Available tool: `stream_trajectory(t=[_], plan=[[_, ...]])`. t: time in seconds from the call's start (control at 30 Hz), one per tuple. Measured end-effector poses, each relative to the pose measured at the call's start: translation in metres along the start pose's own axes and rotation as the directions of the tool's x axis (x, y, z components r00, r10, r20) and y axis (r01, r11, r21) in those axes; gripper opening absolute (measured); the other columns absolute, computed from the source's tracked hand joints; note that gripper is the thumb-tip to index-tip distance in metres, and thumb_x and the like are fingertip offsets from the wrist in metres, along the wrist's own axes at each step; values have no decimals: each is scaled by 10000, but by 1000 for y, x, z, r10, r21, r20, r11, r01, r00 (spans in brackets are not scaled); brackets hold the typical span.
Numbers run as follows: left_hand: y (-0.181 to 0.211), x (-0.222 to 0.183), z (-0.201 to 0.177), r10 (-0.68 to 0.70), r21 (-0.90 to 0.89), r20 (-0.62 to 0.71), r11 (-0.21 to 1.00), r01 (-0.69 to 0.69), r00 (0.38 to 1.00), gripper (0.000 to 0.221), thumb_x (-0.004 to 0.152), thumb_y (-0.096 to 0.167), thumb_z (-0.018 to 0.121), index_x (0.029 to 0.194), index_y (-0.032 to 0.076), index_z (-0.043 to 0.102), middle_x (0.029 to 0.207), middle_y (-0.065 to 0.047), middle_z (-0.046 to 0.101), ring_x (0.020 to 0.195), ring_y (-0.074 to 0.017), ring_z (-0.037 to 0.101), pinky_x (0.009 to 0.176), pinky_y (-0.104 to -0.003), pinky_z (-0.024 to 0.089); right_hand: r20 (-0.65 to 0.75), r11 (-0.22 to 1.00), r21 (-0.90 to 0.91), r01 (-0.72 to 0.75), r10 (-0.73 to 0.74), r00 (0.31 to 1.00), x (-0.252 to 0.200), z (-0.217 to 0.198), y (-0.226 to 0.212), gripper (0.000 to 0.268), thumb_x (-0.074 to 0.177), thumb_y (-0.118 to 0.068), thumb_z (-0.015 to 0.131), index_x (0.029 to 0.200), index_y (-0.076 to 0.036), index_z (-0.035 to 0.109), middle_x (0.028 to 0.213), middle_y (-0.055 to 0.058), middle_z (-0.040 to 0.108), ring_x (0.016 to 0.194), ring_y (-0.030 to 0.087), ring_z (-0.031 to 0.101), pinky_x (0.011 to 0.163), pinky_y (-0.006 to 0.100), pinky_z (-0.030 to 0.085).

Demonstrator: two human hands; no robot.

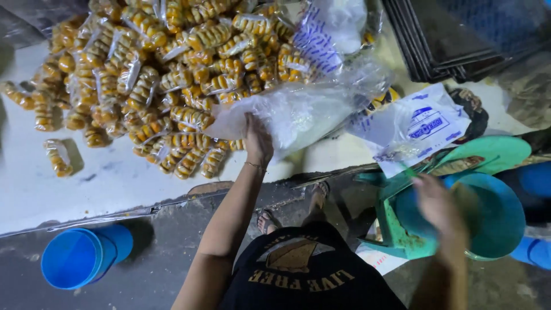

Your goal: The person packages small bakery products by placing several items into a plastic bag, sealing it using a tape dispenser, and then moving the bag aside.

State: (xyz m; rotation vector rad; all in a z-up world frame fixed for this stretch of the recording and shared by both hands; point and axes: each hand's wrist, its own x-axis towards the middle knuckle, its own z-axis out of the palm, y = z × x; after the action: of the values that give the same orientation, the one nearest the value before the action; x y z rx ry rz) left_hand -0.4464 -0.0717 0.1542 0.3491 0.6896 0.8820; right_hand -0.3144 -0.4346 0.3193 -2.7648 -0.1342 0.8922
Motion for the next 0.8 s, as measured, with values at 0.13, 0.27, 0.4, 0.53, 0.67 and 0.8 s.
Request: stream_trajectory(t=[0.13, 0.27, 0.4, 0.53, 0.67, 0.8], plan=[[-43, 12, 19, -69, -44, 76, 996, 73, 995, 599, 886, 558, 640, 1320, 147, 600, 1162, -33, 668, 1112, -211, 624, 1037, -390, 477, -415, 924, -71, 375, -369, 831, 127, 0, 122, 443, 1135, -354, 464, 1415, -48, 618, 1316, 293, 654, 1196, 538, 571, 973, 610, 411], [-88, 53, 31, -123, 99, 110, 989, 112, 986, 618, 903, 543, 607, 1375, 155, 514, 1253, 47, 539, 1073, -110, 561, 913, -275, 462, -643, 799, -328, 504, -580, 500, 266, 28, 89, 490, 938, -276, 668, 1331, 16, 691, 1251, 318, 647, 1146, 512, 581, 967, 560, 442], [-55, 42, 63, -61, 787, 291, 582, -203, 955, 719, 1050, 575, 432, 1534, 44, 451, 1557, -250, 441, 1476, -356, 377, 1238, -484, 275, -539, 550, -562, 618, -810, 231, 258, 93, -51, 785, 692, -344, 838, 1414, -132, 611, 1485, 246, 502, 1349, 493, 445, 1100, 606, 335], [-123, 168, -69, 60, 954, 279, -130, -270, 958, 454, 931, 270, 634, 1317, 33, 664, 1290, -218, 680, 1265, -345, 624, 1118, -480, 462, -305, 294, -452, 842, -938, 163, 232, 149, -130, 970, 687, -472, 843, 1560, -358, 434, 1643, 180, 307, 1483, 536, 252, 1132, 757, 166], [48, 48, -98, 106, 882, 469, -10, -471, 877, 252, 981, 224, 550, 1084, 14, 643, 1025, -186, 630, 988, -355, 582, 942, -459, 463, -349, 387, -389, 836, -902, 255, 327, 163, -134, 747, 830, -633, 736, 1476, -288, 595, 1608, 252, 388, 1429, 558, 358, 1079, 723, 272], [124, -113, -43, 114, 652, 743, 99, -752, 659, 359, 1046, 162, 445, 784, -12, 617, 685, -148, 565, 632, -370, 527, 715, -432, 464, -366, -119, 2, 993, -924, -110, 182, 101, -185, 1042, 756, -326, 883, 1576, 30, 347, 1551, 337, 378, 1438, 525, 361, 1195, 591, 274]])
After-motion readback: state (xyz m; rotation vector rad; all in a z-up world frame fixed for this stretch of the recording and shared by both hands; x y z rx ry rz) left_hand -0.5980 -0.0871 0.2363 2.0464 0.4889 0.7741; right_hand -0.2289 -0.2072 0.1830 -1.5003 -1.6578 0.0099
